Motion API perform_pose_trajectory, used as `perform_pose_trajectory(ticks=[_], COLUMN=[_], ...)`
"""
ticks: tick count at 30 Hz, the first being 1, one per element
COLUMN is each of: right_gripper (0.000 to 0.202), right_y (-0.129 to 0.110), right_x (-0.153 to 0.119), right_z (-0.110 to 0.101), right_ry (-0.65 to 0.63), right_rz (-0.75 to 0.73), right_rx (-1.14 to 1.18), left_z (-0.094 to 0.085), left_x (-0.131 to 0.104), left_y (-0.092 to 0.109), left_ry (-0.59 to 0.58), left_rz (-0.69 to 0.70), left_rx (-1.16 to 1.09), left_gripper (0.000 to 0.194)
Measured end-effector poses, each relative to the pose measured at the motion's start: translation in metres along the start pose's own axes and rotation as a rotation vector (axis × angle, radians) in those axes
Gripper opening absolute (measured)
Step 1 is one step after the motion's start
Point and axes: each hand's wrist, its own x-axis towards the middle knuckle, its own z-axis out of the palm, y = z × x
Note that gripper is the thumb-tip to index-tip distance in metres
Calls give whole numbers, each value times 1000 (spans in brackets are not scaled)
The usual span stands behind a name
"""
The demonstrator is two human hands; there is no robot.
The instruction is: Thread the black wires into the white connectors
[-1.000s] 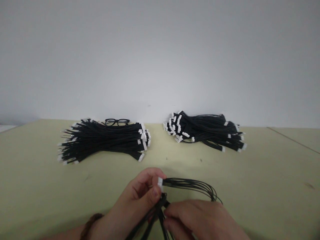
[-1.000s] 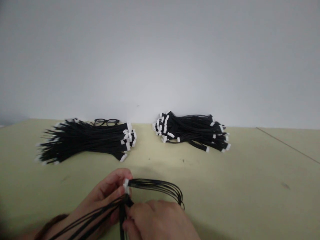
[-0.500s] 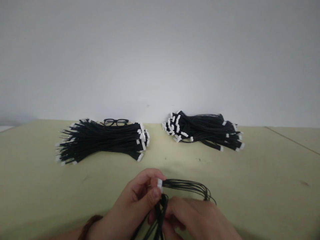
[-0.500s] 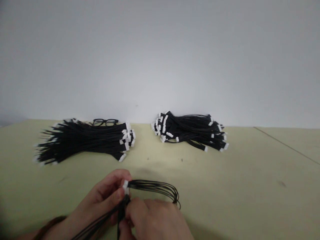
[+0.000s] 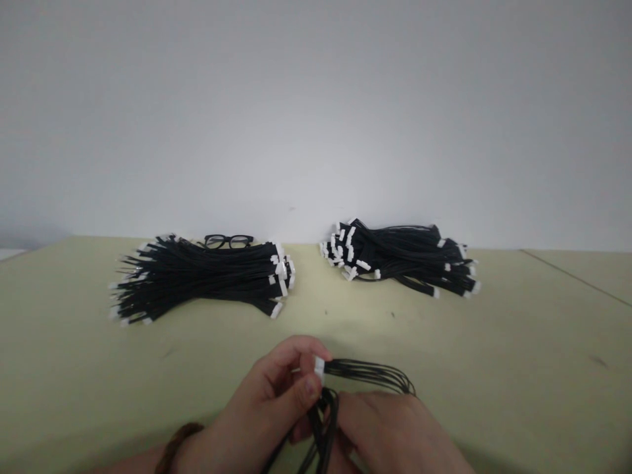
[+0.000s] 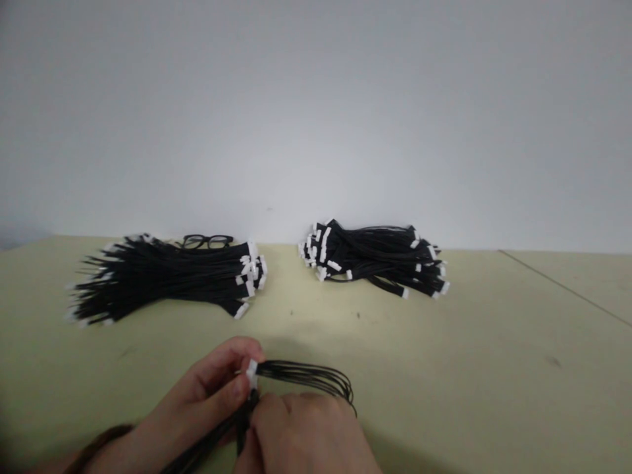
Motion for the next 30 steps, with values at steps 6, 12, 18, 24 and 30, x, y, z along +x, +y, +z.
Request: perform_pose_trajectory(ticks=[6, 12, 18, 24, 30], right_gripper=[16, 16, 19, 17, 20], right_y=[4, -2, -2, 22, 35], right_x=[-2, -4, 0, -5, -9], right_z=[8, 1, -40, -86, -86], right_ry=[78, 175, -156, -185, 540], right_rz=[-75, -21, 335, 184, 20], right_rx=[-209, -206, 533, 1253, 1117], left_z=[0, -6, -7, -1, -7], left_x=[0, 3, 5, 3, 4], left_y=[1, -2, -5, 3, -5], left_ry=[14, 19, 70, 126, 138], left_rz=[-46, -34, -128, -162, -91], left_rx=[58, 69, -11, -45, -14], left_gripper=[28, 29, 34, 37, 28])
